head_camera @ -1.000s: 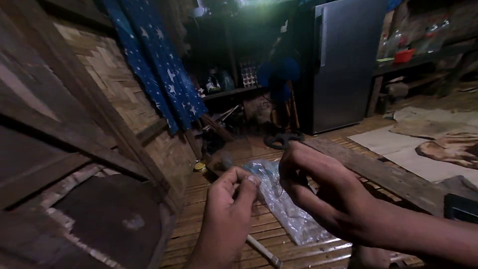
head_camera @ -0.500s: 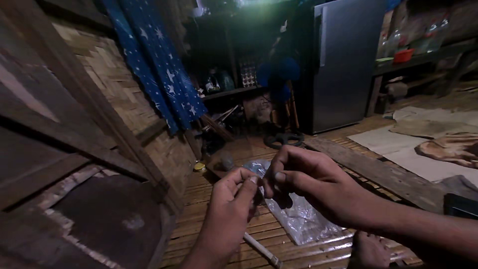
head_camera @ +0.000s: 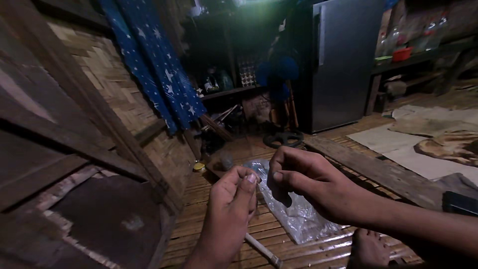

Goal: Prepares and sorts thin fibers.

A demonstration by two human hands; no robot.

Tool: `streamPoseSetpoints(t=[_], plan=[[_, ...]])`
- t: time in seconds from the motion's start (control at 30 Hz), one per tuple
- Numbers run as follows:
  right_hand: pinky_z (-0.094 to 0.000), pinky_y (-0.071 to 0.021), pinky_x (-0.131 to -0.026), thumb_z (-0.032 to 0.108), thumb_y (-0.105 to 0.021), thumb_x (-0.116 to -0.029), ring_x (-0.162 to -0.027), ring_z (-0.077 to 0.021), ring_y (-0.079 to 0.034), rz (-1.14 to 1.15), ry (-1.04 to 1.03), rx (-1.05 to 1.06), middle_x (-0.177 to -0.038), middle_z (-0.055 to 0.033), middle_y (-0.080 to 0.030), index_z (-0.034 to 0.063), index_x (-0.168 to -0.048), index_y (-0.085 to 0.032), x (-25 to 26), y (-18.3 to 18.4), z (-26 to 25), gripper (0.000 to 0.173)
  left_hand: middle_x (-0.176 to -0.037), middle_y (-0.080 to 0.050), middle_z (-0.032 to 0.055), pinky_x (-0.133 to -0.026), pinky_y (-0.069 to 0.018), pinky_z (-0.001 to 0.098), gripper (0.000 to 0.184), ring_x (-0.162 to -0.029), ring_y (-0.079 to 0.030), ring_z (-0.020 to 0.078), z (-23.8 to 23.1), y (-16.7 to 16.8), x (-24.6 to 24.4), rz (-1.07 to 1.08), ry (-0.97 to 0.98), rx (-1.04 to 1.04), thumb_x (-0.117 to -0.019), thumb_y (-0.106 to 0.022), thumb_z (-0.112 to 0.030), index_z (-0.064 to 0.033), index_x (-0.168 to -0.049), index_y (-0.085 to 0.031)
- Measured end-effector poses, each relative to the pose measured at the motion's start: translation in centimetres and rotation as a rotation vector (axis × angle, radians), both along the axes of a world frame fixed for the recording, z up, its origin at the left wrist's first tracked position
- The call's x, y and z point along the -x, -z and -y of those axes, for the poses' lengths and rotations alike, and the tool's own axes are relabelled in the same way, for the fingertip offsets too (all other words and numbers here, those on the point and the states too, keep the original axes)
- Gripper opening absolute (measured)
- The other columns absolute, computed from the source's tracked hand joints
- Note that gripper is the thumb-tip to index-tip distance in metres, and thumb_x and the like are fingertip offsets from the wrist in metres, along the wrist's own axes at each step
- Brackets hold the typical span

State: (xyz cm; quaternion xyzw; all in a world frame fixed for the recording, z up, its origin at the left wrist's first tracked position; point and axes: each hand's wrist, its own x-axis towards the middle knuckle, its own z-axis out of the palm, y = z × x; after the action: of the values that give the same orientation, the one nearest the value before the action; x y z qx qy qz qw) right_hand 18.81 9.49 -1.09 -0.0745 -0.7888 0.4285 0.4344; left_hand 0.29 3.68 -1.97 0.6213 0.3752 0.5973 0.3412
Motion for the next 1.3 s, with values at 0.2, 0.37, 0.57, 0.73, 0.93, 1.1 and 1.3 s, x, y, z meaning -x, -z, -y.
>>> streamPoseSetpoints(t=[0.2, 0.37, 0.57, 0.73, 0.93, 1.1, 1.3], plan=[[-0.0214, -0.052, -0.064, 0.014, -0.043, -0.1068, -0.069, -0.0075, -0.06, -0.01, -0.004, 0.015, -0.079, -0.0015, -0.06, 0.0067, -0.096, -0.055, -0.1, 0.1, 0.0, 0.018, -0.057, -0.036, -0.0116, -0.042, -0.0325, 0.0135, 0.017, -0.045, -0.035, -0.002, 0.0, 0.2, 0.1, -0.006, -0.004, -0.043, -0.1061, -0.046, -0.013, -0.015, -0.096, -0.06], [-0.0216, -0.0522, -0.064, 0.014, -0.043, -0.1063, -0.069, -0.0067, -0.06, 0.021, -0.001, 0.033, -0.079, -0.0005, -0.06, 0.0073, -0.096, -0.056, -0.1, 0.2, 0.0, 0.017, -0.057, -0.036, -0.0122, -0.043, -0.0331, 0.0121, 0.018, -0.045, -0.035, -0.0033, 0.1, -0.1, 0.6, 0.045, 0.037, -0.046, -0.1076, -0.044, -0.015, -0.0159, -0.097, -0.059], [-0.0207, -0.0524, -0.064, 0.013, -0.043, -0.1066, -0.069, -0.0063, -0.06, 0.011, -0.005, 0.014, -0.078, -0.0003, -0.059, 0.0072, -0.097, -0.055, 0.0, 0.2, 0.0, 0.017, -0.058, -0.036, -0.0127, -0.044, -0.0323, 0.0115, 0.017, -0.046, -0.034, -0.0038, 0.2, -0.1, 0.6, 0.052, 0.069, -0.049, -0.1082, -0.044, -0.017, -0.0165, -0.097, -0.058], [-0.0202, -0.0519, -0.064, 0.015, -0.043, -0.1064, -0.069, -0.0051, -0.059, 0.022, 0.011, -0.007, -0.078, 0.001, -0.058, 0.0076, -0.097, -0.055, 0.0, 0.3, -0.1, 0.017, -0.063, -0.042, -0.0123, -0.047, -0.0341, 0.0116, 0.017, -0.051, -0.039, -0.0035, 0.2, 0.1, 0.7, 0.001, 0.025, -0.095, -0.1086, -0.044, -0.019, -0.017, -0.098, -0.057], [-0.0168, -0.0513, -0.064, 0.013, -0.044, -0.107, -0.068, -0.0019, -0.057, 0.01, 0.076, -0.149, -0.079, 0.0015, -0.056, 0.0049, -0.101, -0.055, 0.2, 0.6, 0.0, 0.015, -0.111, -0.065, -0.0064, -0.084, -0.0523, 0.015, 0.025, -0.103, -0.061, -0.0005, -0.2, 0.4, 1.5, -0.4, -0.151, -0.413, -0.1072, -0.049, -0.03, -0.0143, -0.096, -0.064], [-0.0155, -0.0509, -0.062, 0.013, -0.044, -0.108, -0.067, -0.0013, -0.057, -0.014, 0.062, -0.127, -0.08, 0.0017, -0.057, 0.0056, -0.101, -0.055, 0.2, 0.5, -0.1, 0.015, -0.101, -0.07, -0.0009, -0.055, -0.0469, 0.0121, 0.023, -0.064, -0.056, -0.003, 0.1, 0.1, 1.1, -0.078, 0.149, -0.264, -0.107, -0.052, -0.029, -0.0112, -0.102, -0.065], [-0.0171, -0.0523, -0.064, 0.012, -0.043, -0.108, -0.069, -0.0029, -0.059, -0.05, 0.048, -0.122, -0.08, 0.0, -0.06, 0.0051, -0.103, -0.053, 0.2, 0.4, 0.2, 0.013, -0.094, -0.071, 0.0026, -0.048, -0.0459, 0.0124, 0.022, -0.056, -0.057, -0.0012, 0.5, -0.1, 1.0, -0.009, 0.267, -0.203, -0.1074, -0.05, -0.031, -0.0108, -0.104, -0.06]])
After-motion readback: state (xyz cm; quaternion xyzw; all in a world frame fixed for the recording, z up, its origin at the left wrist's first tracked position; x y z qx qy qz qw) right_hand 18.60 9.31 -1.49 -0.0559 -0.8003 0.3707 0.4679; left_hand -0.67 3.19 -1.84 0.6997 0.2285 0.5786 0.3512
